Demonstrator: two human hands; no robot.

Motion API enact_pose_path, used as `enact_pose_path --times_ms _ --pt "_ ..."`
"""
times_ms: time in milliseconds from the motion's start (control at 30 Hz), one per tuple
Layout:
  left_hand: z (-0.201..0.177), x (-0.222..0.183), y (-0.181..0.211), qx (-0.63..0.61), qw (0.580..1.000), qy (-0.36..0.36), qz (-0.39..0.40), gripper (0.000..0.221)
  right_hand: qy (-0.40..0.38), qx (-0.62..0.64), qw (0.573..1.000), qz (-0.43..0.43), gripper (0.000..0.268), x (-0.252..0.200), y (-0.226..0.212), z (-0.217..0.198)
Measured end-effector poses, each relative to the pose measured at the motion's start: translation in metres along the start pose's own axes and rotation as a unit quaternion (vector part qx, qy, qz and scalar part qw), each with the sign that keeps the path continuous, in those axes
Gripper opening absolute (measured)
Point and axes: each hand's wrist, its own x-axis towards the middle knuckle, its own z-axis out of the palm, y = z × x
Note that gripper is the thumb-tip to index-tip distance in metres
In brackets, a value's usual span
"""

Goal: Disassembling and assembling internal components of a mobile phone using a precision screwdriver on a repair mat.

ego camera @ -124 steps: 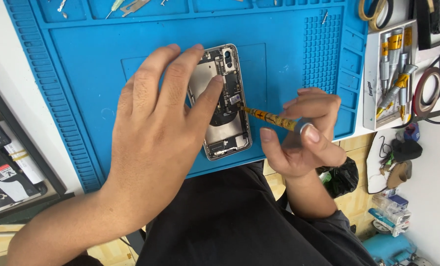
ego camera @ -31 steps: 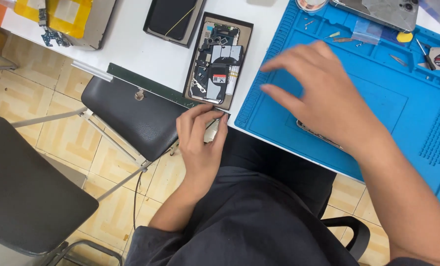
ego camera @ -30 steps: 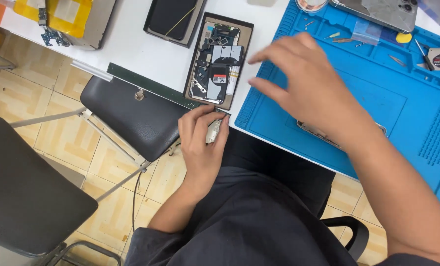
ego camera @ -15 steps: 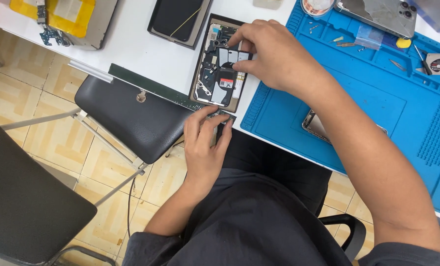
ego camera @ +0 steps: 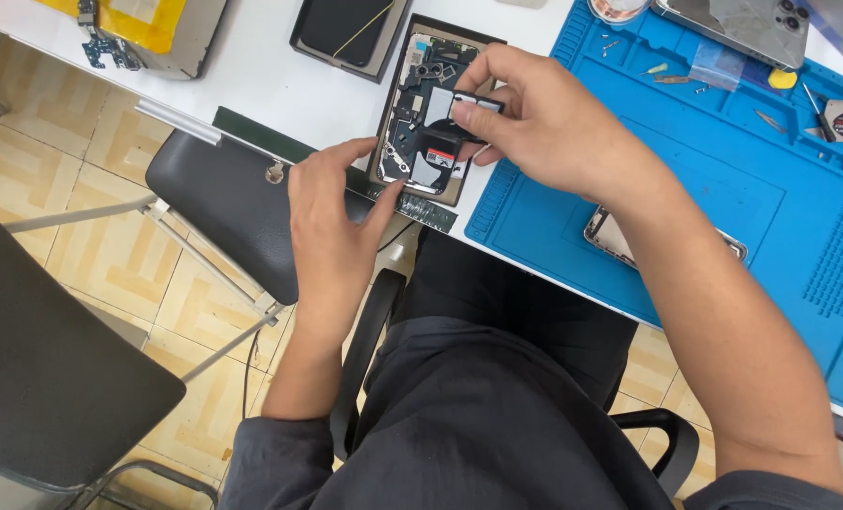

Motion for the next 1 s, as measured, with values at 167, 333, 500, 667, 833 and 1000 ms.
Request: enact_pose_path --times_ms 167,333,500,667,833,1000 --pt "-0.002 0.012 0.003 0.031 0.998 -0.056 -0.01 0.037 0.018 0.049 0.999 -0.006 0.011 -0.018 -0.007 -0.012" --pt "-0.001 0.02 0.002 0.056 0.995 -0.085 0.001 0.039 0.066 0.06 0.996 -0.007 0.012 -0.048 0.004 -0.04" --pt "0.001 0.025 0.003 0.075 0.99 -0.115 -0.015 0.041 0.217 0.104 0.969 0.051 0.007 -0.073 0.054 -0.068" --pt "0.001 0.03 0.01 0.091 0.986 -0.14 -0.021 0.038 0.25 0.183 0.942 0.126 0.007 -0.067 0.072 -0.071" --pt "-0.001 0.031 0.018 0.096 0.985 -0.142 -0.019 0.038 0.231 0.191 0.946 0.121 0.01 -0.062 0.08 -0.063" --pt "-0.005 0.03 0.029 0.065 0.991 -0.114 0.025 0.045 0.388 -0.307 0.865 -0.084 0.038 -0.085 0.068 -0.054"
